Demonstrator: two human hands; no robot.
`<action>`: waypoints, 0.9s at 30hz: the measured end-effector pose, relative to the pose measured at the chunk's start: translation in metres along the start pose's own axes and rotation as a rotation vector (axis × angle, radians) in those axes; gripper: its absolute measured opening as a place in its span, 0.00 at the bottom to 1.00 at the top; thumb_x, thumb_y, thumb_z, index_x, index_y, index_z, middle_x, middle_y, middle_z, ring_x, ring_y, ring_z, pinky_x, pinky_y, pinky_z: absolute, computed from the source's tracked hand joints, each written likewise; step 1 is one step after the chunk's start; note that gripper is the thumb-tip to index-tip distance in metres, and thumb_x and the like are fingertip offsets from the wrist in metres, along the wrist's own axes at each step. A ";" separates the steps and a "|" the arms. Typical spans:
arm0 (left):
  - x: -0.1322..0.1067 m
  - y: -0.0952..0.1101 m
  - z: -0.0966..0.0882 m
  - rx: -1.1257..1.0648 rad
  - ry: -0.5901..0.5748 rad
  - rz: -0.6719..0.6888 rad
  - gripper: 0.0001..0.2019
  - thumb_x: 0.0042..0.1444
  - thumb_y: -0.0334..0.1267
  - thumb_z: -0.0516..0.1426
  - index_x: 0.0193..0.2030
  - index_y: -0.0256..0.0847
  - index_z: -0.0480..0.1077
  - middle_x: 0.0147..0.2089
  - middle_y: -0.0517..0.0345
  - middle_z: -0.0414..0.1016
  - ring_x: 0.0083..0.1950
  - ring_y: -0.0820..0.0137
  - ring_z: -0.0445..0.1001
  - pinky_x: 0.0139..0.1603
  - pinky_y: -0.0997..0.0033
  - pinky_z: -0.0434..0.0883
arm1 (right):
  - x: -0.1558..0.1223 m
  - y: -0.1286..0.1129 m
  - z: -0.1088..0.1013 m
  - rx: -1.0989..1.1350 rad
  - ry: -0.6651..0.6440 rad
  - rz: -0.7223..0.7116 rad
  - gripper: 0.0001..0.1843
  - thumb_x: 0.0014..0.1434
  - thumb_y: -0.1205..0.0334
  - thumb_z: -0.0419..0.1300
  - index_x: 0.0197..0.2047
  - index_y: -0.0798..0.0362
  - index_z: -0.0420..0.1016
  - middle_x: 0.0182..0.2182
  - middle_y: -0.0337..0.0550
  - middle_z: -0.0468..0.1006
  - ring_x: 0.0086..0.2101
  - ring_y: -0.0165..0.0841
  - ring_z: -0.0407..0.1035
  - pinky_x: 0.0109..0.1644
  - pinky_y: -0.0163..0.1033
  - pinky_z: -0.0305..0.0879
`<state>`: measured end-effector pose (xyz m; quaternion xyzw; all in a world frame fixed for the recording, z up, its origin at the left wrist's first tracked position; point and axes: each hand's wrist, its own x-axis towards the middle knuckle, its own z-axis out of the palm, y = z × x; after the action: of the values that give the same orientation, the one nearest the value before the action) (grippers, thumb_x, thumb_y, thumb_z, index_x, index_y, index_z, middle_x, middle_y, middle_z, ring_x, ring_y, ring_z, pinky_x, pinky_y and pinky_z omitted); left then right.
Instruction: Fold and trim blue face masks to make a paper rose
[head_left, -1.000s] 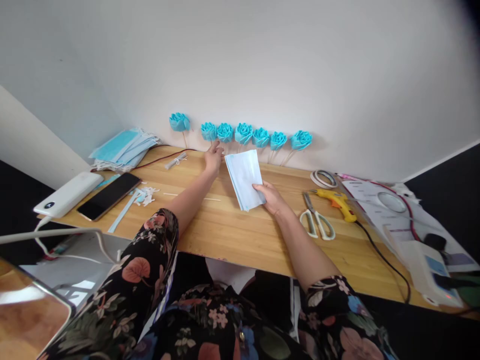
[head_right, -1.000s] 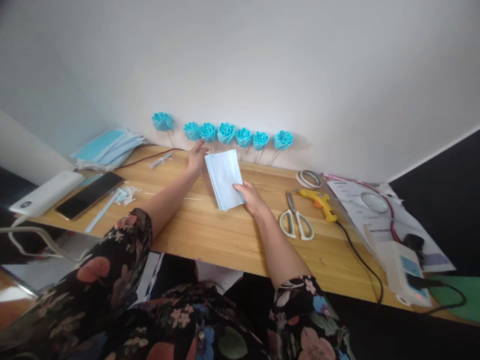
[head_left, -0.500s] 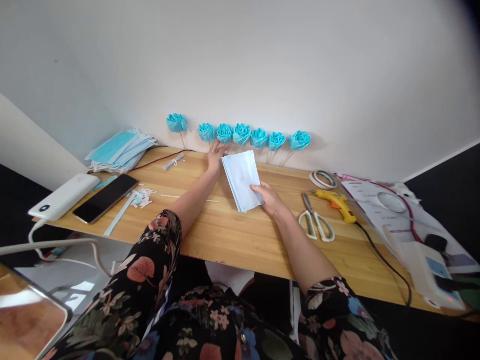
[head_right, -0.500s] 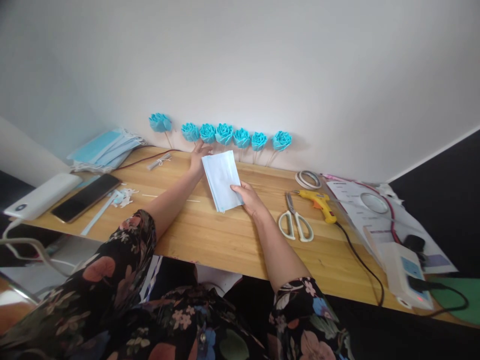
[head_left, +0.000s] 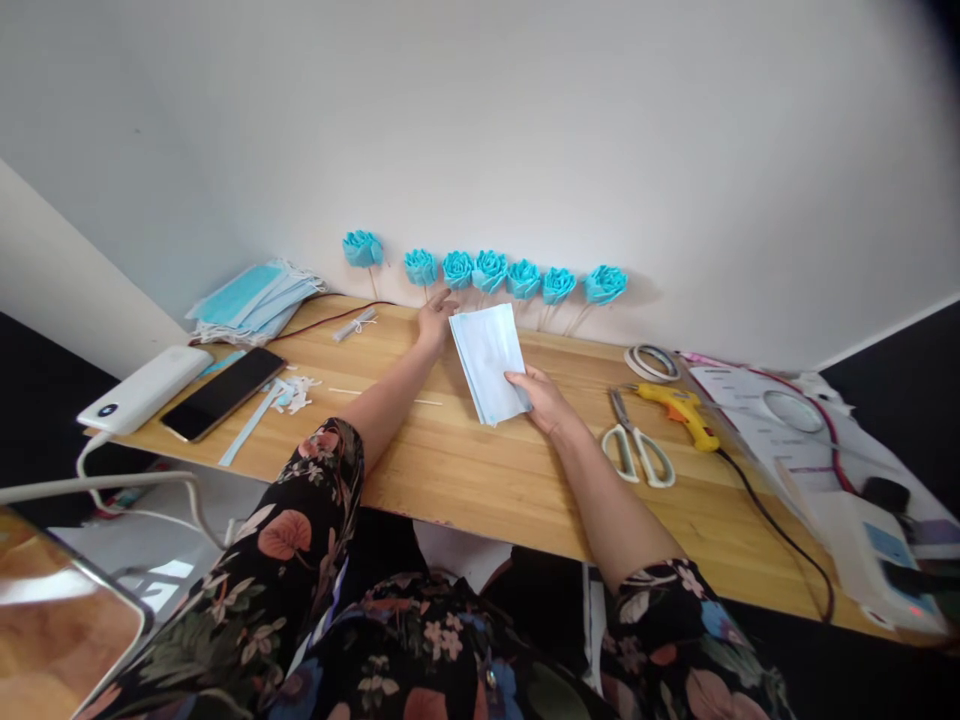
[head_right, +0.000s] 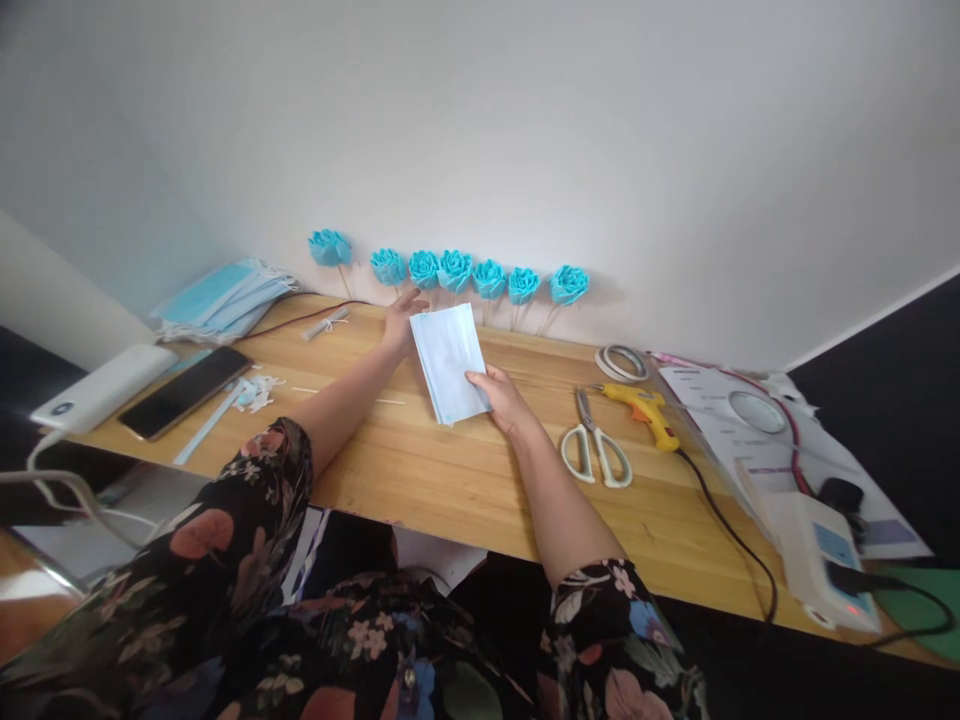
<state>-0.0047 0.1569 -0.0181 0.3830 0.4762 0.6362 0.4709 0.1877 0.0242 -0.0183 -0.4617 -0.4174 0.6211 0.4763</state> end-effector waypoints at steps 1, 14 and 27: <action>0.000 0.002 -0.004 -0.002 0.045 -0.032 0.18 0.52 0.27 0.55 0.50 0.38 0.73 0.36 0.56 0.76 0.32 0.73 0.72 0.35 0.74 0.71 | 0.000 0.000 0.000 0.000 -0.003 -0.004 0.20 0.36 0.55 0.71 0.34 0.54 0.79 0.28 0.38 0.82 0.26 0.31 0.70 0.33 0.35 0.63; 0.020 0.023 -0.034 0.233 0.234 0.282 0.31 0.53 0.35 0.65 0.64 0.41 0.60 0.58 0.46 0.71 0.54 0.68 0.74 0.56 0.69 0.69 | -0.001 -0.003 0.002 -0.017 -0.012 -0.013 0.19 0.36 0.55 0.70 0.34 0.54 0.80 0.28 0.39 0.82 0.26 0.31 0.70 0.31 0.35 0.62; 0.054 0.027 -0.030 0.370 0.192 0.354 0.27 0.48 0.32 0.66 0.55 0.39 0.64 0.51 0.48 0.74 0.55 0.60 0.74 0.59 0.63 0.67 | -0.001 -0.002 0.002 -0.020 -0.023 -0.010 0.19 0.36 0.54 0.71 0.33 0.53 0.78 0.26 0.39 0.81 0.25 0.31 0.70 0.31 0.36 0.64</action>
<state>-0.0536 0.1992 0.0021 0.4776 0.5525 0.6444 0.2269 0.1866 0.0238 -0.0156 -0.4571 -0.4314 0.6198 0.4699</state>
